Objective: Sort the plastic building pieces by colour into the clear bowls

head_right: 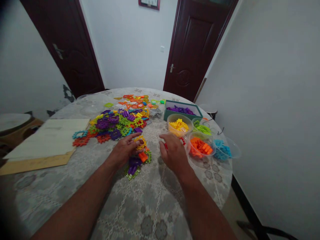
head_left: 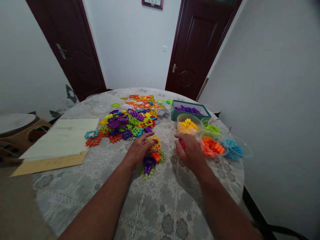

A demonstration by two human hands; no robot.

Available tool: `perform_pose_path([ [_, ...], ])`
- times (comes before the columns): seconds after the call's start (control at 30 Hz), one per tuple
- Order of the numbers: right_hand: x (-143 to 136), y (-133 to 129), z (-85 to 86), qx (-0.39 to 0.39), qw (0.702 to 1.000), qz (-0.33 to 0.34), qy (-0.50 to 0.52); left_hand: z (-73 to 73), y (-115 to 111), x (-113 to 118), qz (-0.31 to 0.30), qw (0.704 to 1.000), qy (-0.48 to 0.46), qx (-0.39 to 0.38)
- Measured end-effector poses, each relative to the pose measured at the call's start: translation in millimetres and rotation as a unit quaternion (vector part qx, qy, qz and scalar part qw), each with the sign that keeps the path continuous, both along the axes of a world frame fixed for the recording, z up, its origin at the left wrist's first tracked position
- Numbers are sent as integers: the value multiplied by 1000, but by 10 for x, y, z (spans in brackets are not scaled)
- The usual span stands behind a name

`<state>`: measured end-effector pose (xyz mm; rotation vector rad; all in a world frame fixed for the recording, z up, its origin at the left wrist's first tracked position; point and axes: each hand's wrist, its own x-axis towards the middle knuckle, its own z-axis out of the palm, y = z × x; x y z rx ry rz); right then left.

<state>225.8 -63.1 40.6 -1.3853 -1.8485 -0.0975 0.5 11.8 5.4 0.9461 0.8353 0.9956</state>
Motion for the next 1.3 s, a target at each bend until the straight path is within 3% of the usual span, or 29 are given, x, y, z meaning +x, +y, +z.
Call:
perform_pose_path([
  [0.13, -330, -80, -83, -18, 995, 81, -48, -3, -21, 0, -26, 1000, -15, 9],
  [0.37, -458, -38, -214, -32, 995, 53, -80, 29, -27, -53, -45, 999, -22, 9],
  [0.53, -459, -45, -199, -17, 992, 74, -99, 48, -32, -55, -50, 999, -8, 17],
  [0.7, -458, -53, -126, 20, 994, 109, -9, 43, -20, -79, -54, 997, 25, 39],
  [0.8, -376, -32, -64, 32, 994, 80, 64, 76, 4, -129, -35, 986, 114, 120],
  [0.9, -171, 30, 35, 2, 992, 3, 126, 124, -3, -193, -31, 931, 257, 258],
  [1.0, 174, 155, 156, -18, 976, -105, 190, 109, -37, -242, -79, 837, 372, 393],
  [1.1, 585, 328, 246, -14, 956, -193, 221, 12, -62, -256, -135, 761, 457, 440],
  [1.2, 893, 479, 277, -22, 950, -235, 205, -81, -76, -250, -157, 730, 510, 427],
  [1.3, 921, 482, 282, 5, 947, -274, 167, -106, -85, -246, -157, 718, 528, 426],
])
